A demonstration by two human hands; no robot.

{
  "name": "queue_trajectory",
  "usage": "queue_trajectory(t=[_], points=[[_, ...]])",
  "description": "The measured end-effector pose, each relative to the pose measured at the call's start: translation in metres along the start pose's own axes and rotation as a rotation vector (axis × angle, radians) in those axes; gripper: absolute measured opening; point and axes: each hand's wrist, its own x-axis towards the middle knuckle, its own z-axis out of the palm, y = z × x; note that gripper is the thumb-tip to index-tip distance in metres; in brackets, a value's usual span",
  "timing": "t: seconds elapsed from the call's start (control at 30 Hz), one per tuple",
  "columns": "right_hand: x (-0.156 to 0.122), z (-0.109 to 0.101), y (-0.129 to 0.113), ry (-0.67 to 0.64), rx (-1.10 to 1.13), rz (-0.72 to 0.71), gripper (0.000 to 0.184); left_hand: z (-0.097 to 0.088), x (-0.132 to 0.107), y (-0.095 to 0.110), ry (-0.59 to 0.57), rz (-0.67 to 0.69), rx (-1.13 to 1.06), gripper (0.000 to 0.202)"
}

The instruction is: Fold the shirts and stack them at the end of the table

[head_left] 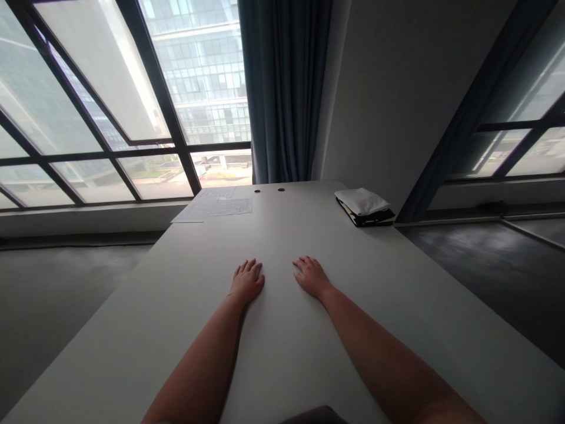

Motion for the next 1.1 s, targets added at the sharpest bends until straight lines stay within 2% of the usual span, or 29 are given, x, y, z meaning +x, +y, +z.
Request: queue_trajectory(t=[0.2,0.43,0.53,0.67,0.83,1.0,1.1], points=[[0.007,-0.007,0.031,-0.029,0.096,-0.048,0.046,-0.001,-0.001,0.0,0.005,0.007,0.011,0.055],[0.03,-0.009,0.078,0.057,-0.044,0.067,0.043,-0.003,-0.003,0.002,0.007,-0.002,0.02,0.055],[0.044,-0.013,0.101,0.121,-0.12,0.197,0.041,-0.002,-0.004,0.003,0.011,-0.004,0.026,0.055],[0.065,-0.025,0.141,0.185,-0.194,0.533,0.041,-0.002,-0.004,0.005,0.022,-0.006,0.033,0.053],[0.092,-0.043,0.196,0.235,-0.172,0.885,0.054,-0.004,-0.005,0.007,0.006,-0.023,0.018,0.054],[0.115,-0.055,0.231,0.205,-0.113,0.979,0.063,-0.003,-0.005,0.008,0.012,-0.04,-0.011,0.054],[0.128,-0.063,0.241,0.277,-0.106,1.067,0.064,0.0,-0.005,0.007,0.025,-0.047,-0.019,0.053]])
